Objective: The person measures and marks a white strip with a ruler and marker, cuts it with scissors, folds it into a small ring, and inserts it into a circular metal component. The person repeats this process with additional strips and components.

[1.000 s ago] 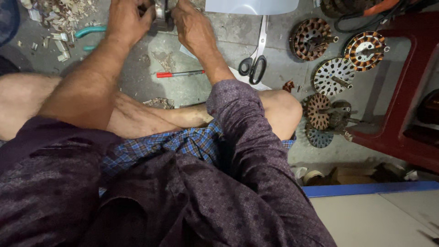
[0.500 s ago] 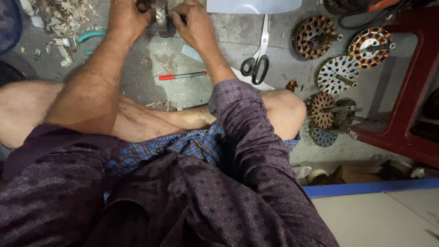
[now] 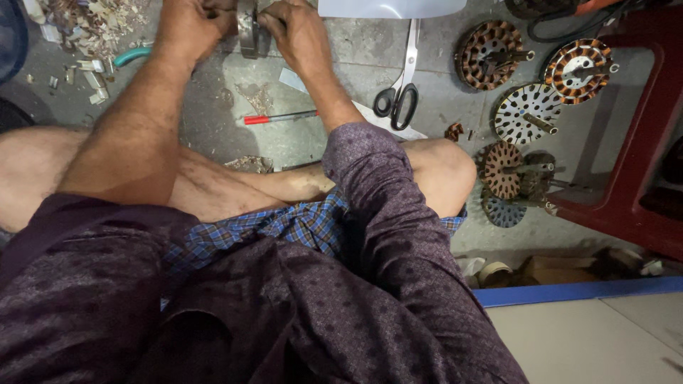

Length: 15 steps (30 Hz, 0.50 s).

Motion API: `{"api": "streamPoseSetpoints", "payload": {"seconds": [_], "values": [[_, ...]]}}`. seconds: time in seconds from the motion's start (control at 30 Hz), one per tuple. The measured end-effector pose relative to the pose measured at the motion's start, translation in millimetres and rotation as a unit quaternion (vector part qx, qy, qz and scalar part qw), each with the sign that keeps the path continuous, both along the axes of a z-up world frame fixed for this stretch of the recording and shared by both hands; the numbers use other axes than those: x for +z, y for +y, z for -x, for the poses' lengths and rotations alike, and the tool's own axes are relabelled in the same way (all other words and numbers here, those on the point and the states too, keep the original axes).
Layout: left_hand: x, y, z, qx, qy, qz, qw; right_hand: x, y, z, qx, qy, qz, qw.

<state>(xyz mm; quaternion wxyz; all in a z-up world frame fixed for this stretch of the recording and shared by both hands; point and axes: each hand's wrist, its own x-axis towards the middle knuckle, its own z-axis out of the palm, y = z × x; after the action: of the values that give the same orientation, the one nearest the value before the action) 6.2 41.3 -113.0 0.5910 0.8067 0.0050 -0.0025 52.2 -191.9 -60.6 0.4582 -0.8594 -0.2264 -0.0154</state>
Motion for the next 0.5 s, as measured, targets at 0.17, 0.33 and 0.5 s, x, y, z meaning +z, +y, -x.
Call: {"api": "streamPoseSetpoints", "payload": {"seconds": [0.17, 0.33, 0.5], "values": [[18, -6, 1, -0.008, 0.021, 0.008, 1.0, 4, -1, -2, 0.015, -0.028, -0.007, 0.999], [33, -12, 4, 0.093, 0.131, -0.148, 0.976, 3, 0, 1, -0.005, 0.046, 0.002, 0.999], [28, -10, 2, 0.062, 0.047, -0.147, 0.986, -1, -1, 1, 0.0, 0.008, 0.001, 1.0]]}}
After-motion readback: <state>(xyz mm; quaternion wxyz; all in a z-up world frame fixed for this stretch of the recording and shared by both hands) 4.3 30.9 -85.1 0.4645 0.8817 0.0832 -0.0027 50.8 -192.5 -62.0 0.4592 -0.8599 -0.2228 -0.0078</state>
